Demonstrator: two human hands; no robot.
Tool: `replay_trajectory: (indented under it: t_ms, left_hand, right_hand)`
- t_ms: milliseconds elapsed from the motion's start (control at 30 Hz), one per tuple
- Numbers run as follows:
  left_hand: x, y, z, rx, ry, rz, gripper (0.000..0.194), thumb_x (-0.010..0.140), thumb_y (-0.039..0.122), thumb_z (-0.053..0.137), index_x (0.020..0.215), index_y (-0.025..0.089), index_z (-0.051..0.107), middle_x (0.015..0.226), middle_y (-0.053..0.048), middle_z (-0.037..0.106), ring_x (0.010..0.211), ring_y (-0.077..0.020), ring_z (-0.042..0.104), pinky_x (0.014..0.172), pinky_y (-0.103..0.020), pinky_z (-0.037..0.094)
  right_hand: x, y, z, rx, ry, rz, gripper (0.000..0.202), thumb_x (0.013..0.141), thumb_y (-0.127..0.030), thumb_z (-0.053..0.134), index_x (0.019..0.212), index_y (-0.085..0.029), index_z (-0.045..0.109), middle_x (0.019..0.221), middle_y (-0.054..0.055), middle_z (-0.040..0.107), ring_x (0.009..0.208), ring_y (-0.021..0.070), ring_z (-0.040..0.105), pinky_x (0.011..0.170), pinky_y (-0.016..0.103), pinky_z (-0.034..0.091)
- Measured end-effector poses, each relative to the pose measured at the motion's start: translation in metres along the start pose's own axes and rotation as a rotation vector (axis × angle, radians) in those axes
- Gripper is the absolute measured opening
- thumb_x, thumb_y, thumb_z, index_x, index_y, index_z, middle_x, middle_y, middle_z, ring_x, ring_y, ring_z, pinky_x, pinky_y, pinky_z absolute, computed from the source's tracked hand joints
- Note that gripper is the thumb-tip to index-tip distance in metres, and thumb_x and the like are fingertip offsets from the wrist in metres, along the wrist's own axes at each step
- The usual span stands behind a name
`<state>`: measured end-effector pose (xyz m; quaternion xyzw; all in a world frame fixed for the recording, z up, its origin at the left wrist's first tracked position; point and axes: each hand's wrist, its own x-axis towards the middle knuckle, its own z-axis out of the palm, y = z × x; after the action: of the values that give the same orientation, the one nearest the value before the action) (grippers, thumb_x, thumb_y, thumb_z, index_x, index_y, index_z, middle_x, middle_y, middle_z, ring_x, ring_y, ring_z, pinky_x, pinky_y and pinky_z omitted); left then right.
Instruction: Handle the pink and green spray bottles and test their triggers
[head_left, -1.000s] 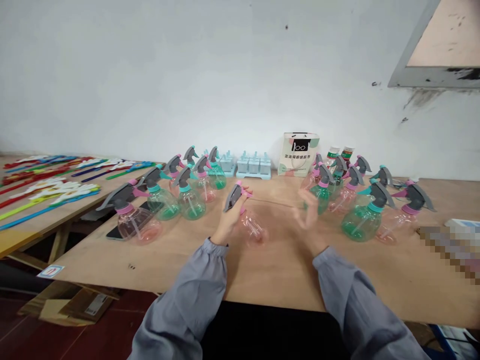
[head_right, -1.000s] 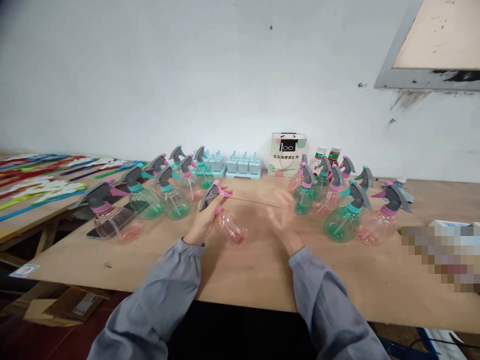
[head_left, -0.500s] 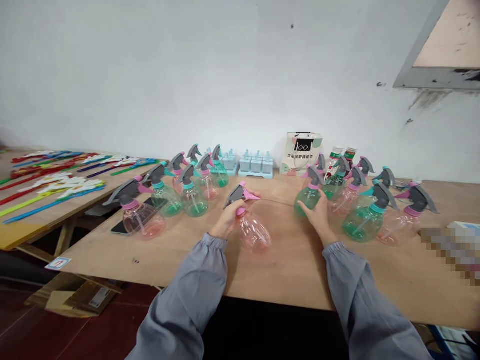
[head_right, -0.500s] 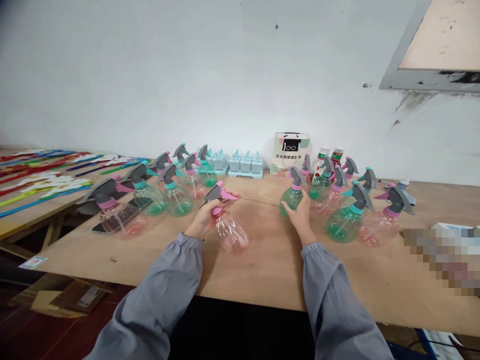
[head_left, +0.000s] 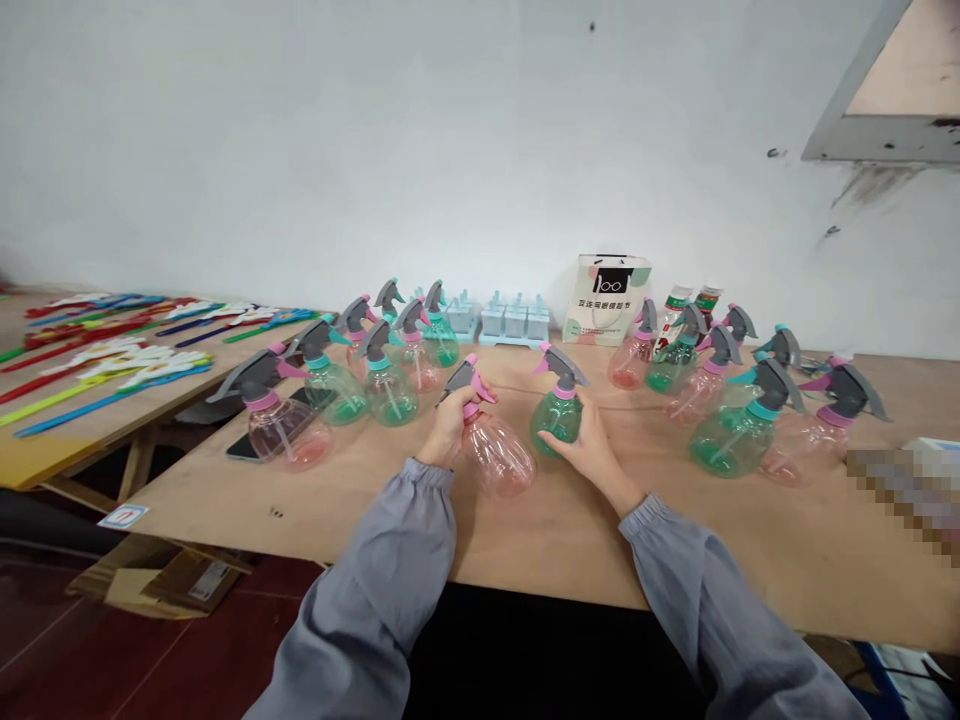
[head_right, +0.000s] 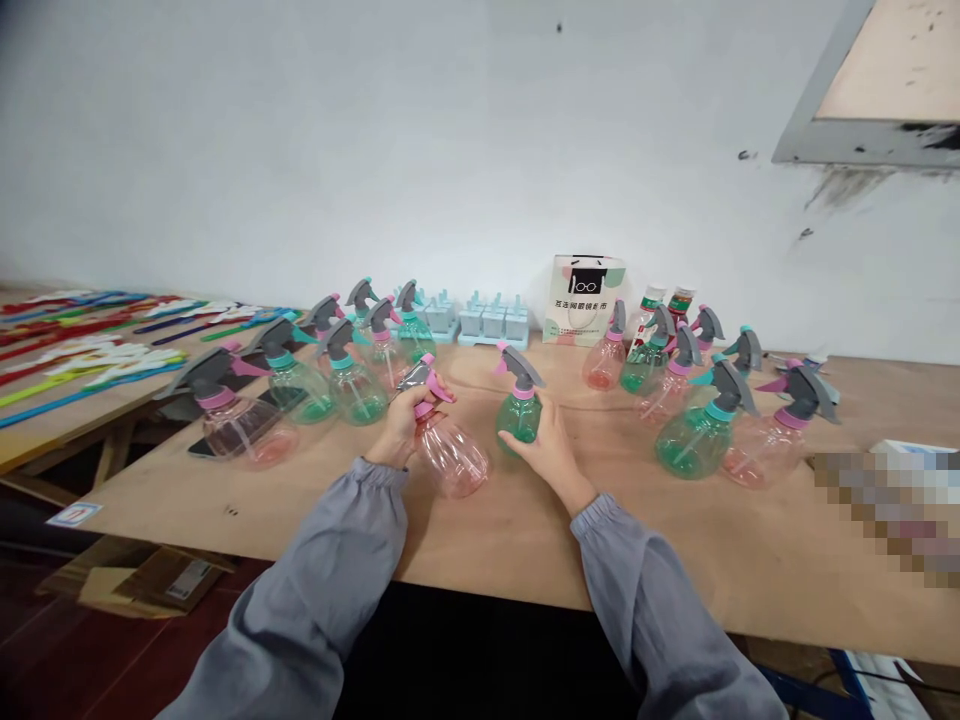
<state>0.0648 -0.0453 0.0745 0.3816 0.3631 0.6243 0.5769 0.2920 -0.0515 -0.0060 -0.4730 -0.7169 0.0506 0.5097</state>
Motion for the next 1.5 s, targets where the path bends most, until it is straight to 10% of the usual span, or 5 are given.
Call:
replay_trajectory:
  t_ms: [700,1033,1233,1500]
  left_hand:
    - [0.002,0.008,-0.004,-0.352,0.108,0.080,0.019,0.047,0.013,0.054,0.065,0.018,0.057,0.060,0.002,0.061,0.056,-0.0103,0.059,0.052,-0.019,0.042]
    - [0.006,0.006,-0.009,-0.326,-0.088,0.102,0.016,0.047,0.012,0.053,0.062,0.018,0.052,0.058,0.002,0.053,0.053,-0.0094,0.053,0.049,-0.019,0.040]
    - [0.006,0.009,-0.009,-0.233,-0.039,0.045,0.024,0.049,0.013,0.057,0.073,0.019,0.058,0.076,-0.001,0.067,0.074,-0.0151,0.066,0.065,-0.023,0.050]
    - [-0.002,0.009,-0.010,-0.067,0.001,0.125,0.012,0.049,0.017,0.058,0.062,0.018,0.059,0.062,0.000,0.060,0.058,-0.0125,0.057,0.046,-0.020,0.041]
  right_hand:
    - [0.000,-0.002,-0.004,-0.003,-0.027,0.021,0.086,0.076,-0.051,0.077,0.145,-0.019,0.035,0.142,0.019,0.050,0.136,0.0366,0.048,0.114,0.058,0.040]
    - [0.001,-0.002,-0.005,-0.003,-0.047,0.021,0.087,0.076,-0.051,0.077,0.144,-0.018,0.035,0.141,0.020,0.050,0.135,0.0367,0.049,0.114,0.058,0.041]
    - [0.001,-0.005,-0.005,-0.006,-0.050,0.013,0.085,0.077,-0.051,0.076,0.144,-0.020,0.034,0.142,0.019,0.049,0.136,0.0361,0.048,0.114,0.058,0.040]
    - [0.000,-0.002,-0.003,-0.010,-0.041,0.022,0.086,0.076,-0.051,0.076,0.144,-0.019,0.035,0.141,0.019,0.051,0.135,0.0365,0.050,0.113,0.059,0.040]
